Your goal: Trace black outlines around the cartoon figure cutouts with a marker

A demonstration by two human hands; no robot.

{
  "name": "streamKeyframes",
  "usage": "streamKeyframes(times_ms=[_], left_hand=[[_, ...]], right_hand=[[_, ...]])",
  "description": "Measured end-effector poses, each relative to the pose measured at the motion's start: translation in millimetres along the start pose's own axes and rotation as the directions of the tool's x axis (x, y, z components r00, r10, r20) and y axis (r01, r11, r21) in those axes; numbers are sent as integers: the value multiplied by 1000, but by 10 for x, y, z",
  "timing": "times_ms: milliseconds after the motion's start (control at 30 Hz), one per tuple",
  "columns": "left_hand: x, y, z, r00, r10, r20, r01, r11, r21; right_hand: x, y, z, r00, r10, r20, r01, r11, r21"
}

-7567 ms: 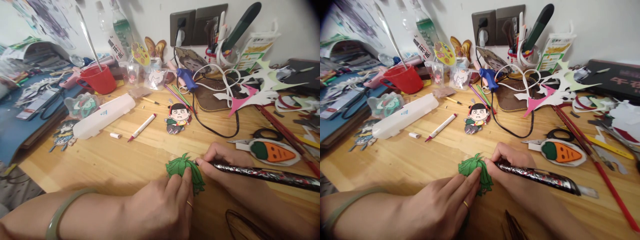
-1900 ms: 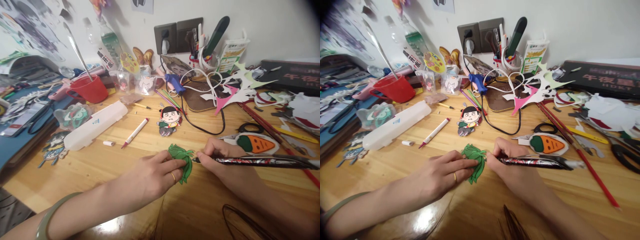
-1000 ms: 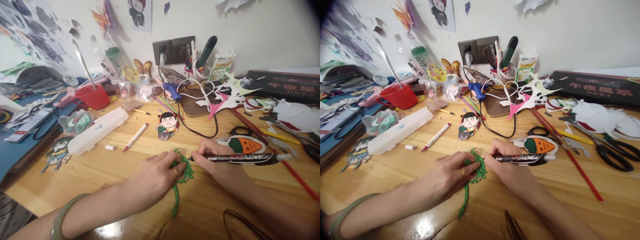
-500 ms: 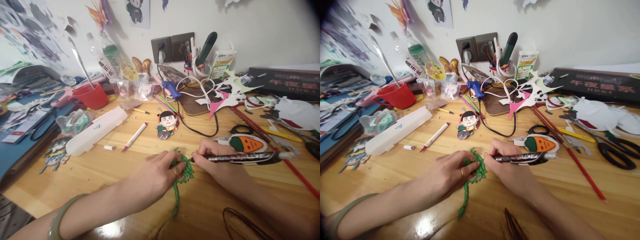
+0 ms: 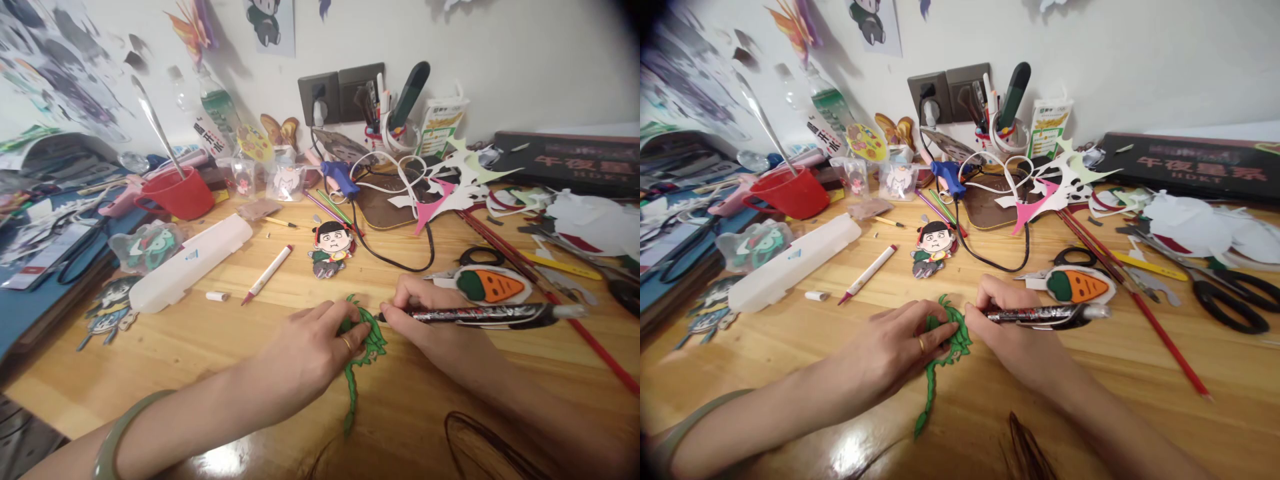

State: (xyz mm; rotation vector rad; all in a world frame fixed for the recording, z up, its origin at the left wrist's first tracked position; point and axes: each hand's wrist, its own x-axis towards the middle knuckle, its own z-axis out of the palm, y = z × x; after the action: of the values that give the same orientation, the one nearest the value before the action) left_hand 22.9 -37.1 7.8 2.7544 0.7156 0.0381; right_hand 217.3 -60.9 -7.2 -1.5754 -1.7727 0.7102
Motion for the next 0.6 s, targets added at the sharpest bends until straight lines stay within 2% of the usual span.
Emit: streamKeyframes(times_ms=[600], left_hand=[[7,1,3,999,6,-41,-6,1000,-6]], right_hand=[[-5,6,3,1000,5,18,-5,1000,-10]])
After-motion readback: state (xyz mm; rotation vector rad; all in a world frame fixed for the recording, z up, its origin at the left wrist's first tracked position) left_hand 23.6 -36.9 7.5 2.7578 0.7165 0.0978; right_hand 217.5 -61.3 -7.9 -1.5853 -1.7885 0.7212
